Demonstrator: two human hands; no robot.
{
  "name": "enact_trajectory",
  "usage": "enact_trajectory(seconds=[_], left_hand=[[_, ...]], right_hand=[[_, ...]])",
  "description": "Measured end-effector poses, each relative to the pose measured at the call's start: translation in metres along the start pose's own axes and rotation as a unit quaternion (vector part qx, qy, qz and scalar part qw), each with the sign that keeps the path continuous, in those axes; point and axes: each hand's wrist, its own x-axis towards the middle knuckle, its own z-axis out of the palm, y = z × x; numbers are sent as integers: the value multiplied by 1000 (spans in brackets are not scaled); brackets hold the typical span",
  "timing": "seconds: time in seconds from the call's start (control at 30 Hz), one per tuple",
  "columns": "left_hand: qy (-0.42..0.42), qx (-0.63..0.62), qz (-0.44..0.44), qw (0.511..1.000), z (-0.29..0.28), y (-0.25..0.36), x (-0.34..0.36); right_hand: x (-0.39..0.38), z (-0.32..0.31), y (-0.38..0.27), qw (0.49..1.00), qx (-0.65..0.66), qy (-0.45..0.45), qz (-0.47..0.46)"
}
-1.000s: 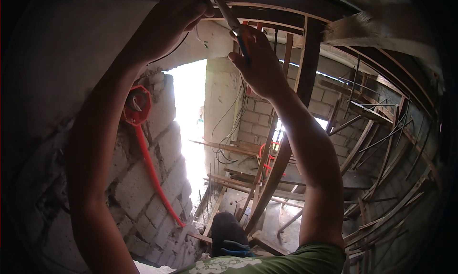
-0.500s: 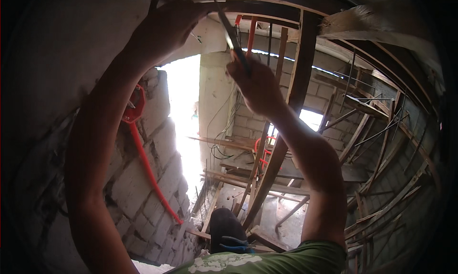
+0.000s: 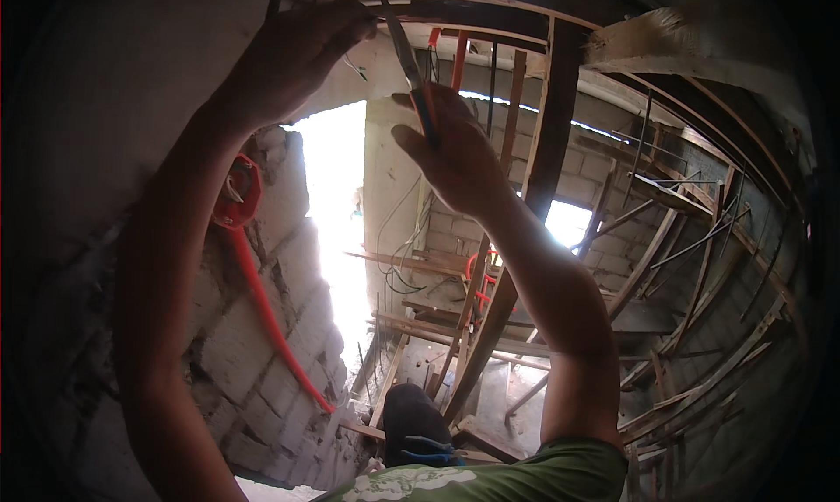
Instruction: Connecting electrical wires and securing them with tape inside a junction box on a concrete wall.
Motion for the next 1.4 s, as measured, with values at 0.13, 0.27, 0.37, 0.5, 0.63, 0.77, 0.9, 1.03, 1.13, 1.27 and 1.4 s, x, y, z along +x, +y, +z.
enact_trajectory(seconds=[0.13, 0.27, 0.37, 0.5, 0.63, 0.77, 0.9, 1.03, 1.13, 1.27, 1.4], left_hand=[[-31, -63, -77, 995, -7, 7, 5], [-56, -148, -85, 984, -13, 7, 8], [-68, -188, -113, 973, -12, 7, 9], [-101, -126, -93, 983, -16, 2, 10], [-68, -90, -14, 994, -14, 0, 10], [-64, -55, -105, 991, -8, 10, 11], [14, 201, 69, 977, 4, -13, -7], [-13, 215, 125, 969, 10, -16, -13], [53, 145, 120, 981, 6, -11, -3], [-38, -60, -138, 988, -10, 5, 5], [-28, -171, -134, 976, -14, -1, 8]], right_hand=[[24, 9, 25, 992, -50, 89, -75], [40, 5, 36, 974, -126, 135, -132], [43, 3, 42, 967, -149, 145, -148], [39, -3, 38, 973, -137, 123, -136], [37, -9, 32, 961, -162, 141, -173], [25, -6, 25, 985, -78, 89, -126], [-10, 8, -19, 932, 321, -64, 155], [-23, -20, -42, 784, 553, -146, 242], [-16, -8, -24, 878, 431, -104, 177], [13, 1, -6, 990, 140, -6, -12], [27, 4, -1, 985, 16, 80, -155]])
